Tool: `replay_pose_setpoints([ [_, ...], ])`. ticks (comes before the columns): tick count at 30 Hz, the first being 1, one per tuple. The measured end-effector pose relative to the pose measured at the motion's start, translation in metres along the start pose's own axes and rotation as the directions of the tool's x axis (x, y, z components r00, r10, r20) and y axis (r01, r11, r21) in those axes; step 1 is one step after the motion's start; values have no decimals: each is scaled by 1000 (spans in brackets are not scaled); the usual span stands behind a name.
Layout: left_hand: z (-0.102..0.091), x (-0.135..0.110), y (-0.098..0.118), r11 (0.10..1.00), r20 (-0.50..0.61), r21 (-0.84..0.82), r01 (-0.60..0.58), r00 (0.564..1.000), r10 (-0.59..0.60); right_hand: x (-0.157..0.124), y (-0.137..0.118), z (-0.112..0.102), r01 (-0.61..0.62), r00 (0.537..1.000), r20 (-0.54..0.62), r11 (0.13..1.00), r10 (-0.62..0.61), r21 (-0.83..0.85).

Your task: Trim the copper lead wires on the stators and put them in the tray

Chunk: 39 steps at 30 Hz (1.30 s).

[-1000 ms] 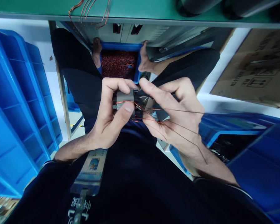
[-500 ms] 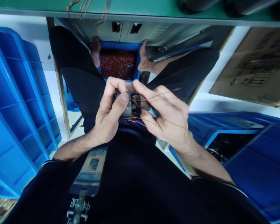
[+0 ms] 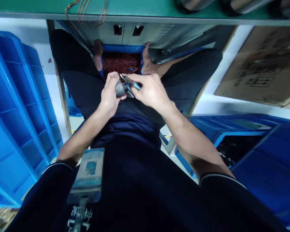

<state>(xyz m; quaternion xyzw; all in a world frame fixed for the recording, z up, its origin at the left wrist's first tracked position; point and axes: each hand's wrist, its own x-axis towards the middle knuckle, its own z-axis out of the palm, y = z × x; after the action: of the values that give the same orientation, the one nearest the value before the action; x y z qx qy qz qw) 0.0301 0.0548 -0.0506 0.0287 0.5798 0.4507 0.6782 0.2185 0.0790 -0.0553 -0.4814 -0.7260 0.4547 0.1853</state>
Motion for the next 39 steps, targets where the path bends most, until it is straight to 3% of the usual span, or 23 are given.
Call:
replay_pose_setpoints([
  [2, -5, 43, -14, 985, -167, -7, 172, 971, -171, 28, 32, 17, -241, 951, 192, 970, 243, -34],
  [4, -10, 70, -20, 946, -197, -34, 322, 926, -322, 47, 50, 28, -481, 846, 317, 870, 429, 105],
  [5, -12, 73, -19, 931, -182, -34, 364, 913, -364, 52, 54, 32, -574, 796, 343, 802, 499, 165],
  [7, -14, 64, -9, 932, -150, -133, 337, 923, -355, 51, 54, 32, -598, 791, 298, 777, 534, 198],
  [11, -11, 15, 23, 948, -28, -227, 224, 971, -236, 19, 40, 13, -326, 917, 217, 942, 335, -78],
  [13, -9, -3, 31, 968, -22, -176, 178, 983, -185, 0, 24, -2, -28, 996, 84, 999, 30, -20],
  [15, -6, -15, 33, 983, 113, -176, 59, 993, -40, -16, 2, -18, 116, 993, 36, 993, -115, -18],
  [16, -5, -19, 32, 985, 190, -173, -18, 980, 51, -21, -10, -26, 139, 990, 31, 990, -138, -22],
  [18, 0, -26, 30, 982, 229, -139, -131, 960, 160, -27, -36, -41, 182, 983, 39, 982, -180, -47],
  [23, 11, -47, 37, 957, 289, -134, -256, 914, 284, -29, -80, -66, 215, 977, 27, 965, -213, -148],
  [25, 12, -55, 41, 928, 342, -207, -309, 866, 365, -31, -87, -70, 240, 970, 14, 952, -242, -189],
  [28, 13, -64, 46, 900, 384, -163, -403, 815, 434, -35, -90, -71, 248, 967, 3, 945, -253, -212],
  [33, 8, -70, 42, 884, 384, -81, -460, 804, 454, -37, -93, -67, 282, 957, -7, 941, -289, -189],
  [36, -1, -69, 37, 847, 503, -93, -524, 710, 494, -38, -97, -65, 305, 949, -33, 939, -314, -156],
  [37, -3, -70, 36, 847, 524, -98, -523, 696, 490, -39, -98, -64, 305, 948, -40, 940, -314, -157],
  [39, -5, -71, 36, 859, 512, -90, -504, 717, 474, -40, -100, -61, 293, 949, -67, 941, -307, -171],
])
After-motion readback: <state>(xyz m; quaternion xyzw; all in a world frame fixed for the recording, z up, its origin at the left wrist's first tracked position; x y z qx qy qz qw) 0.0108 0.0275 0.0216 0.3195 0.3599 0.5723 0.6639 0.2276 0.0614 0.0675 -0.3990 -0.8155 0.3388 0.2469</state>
